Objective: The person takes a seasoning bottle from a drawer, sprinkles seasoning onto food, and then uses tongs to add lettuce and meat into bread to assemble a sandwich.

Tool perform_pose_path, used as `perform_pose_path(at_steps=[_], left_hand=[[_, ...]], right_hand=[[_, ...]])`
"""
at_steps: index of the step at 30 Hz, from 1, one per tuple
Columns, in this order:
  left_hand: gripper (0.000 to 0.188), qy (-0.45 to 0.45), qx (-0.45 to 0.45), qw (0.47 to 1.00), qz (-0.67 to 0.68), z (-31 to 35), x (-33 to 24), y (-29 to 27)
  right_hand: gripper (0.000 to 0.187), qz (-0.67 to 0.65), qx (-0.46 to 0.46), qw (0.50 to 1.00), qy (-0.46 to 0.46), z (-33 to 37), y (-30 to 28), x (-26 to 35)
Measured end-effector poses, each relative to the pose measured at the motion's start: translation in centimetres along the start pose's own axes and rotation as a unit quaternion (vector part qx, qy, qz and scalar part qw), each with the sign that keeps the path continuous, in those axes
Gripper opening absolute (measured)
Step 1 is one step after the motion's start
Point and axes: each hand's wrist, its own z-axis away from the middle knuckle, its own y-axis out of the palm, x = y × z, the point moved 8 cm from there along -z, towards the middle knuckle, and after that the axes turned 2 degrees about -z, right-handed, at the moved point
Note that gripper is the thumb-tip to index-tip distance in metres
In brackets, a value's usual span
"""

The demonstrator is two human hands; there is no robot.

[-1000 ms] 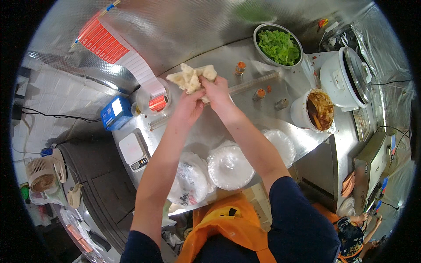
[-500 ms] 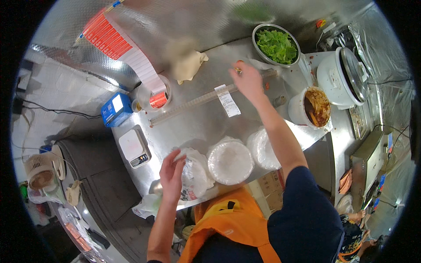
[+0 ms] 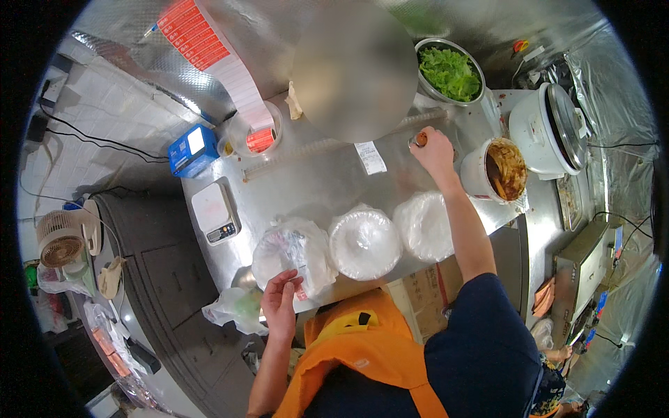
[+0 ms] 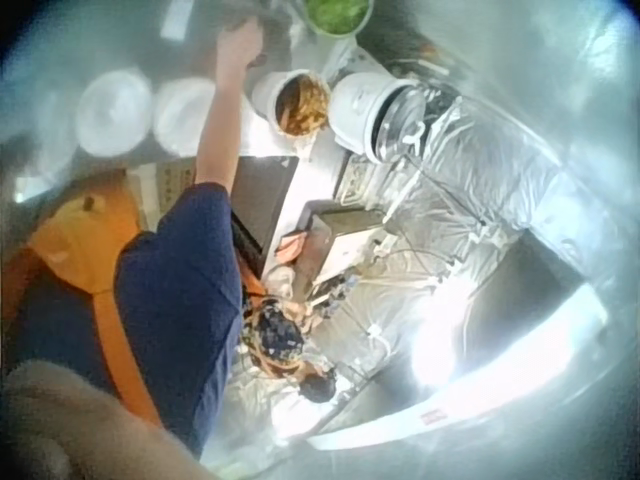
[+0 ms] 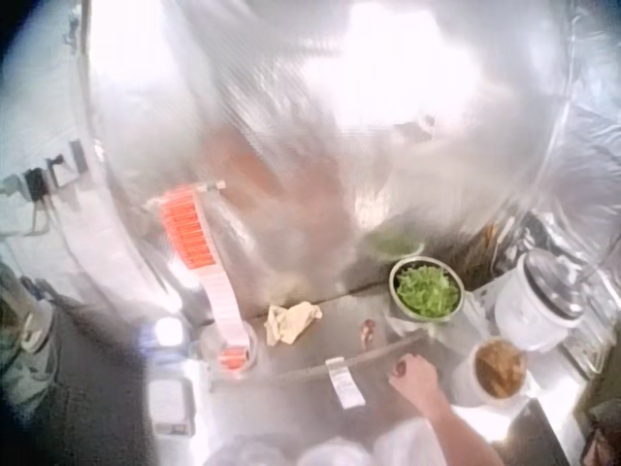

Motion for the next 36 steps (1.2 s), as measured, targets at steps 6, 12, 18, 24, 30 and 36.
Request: perform_pose_path(at_steps=[6, 12, 18, 24, 30, 36], left_hand=[[0.023, 0.039, -0.049, 0.998, 0.014, 0.9, 0.1, -2.3], [0.025, 0.018, -0.113, 0.993, -0.024, 9.7, 5.2, -7.8], [0.027, 0.032, -0.278, 0.944, 0.175, 17.3, 13.1, -17.5], [0.031, 0.038, -0.539, 0.679, 0.497, 33.0, 33.1, -40.8], [0.046, 0.193, -0.663, 0.369, 0.623, 49.6, 44.1, -55.0], [0.051, 0.334, -0.516, 0.316, 0.723, 49.1, 41.7, -57.4]], right_hand=[[0.035, -0.04, 0.039, 0.998, -0.004, 0.0, -0.6, 5.0], [0.036, -0.211, 0.077, 0.967, -0.122, 9.1, -8.3, 19.7], [0.03, -0.362, 0.321, 0.814, -0.323, 28.5, -4.7, 39.2], [0.038, -0.319, 0.445, 0.682, -0.485, 48.9, -4.9, 48.6], [0.043, -0.253, 0.494, 0.633, -0.54, 64.7, -7.0, 51.7], [0.042, -0.256, 0.454, 0.565, -0.64, 78.1, -8.1, 55.2]])
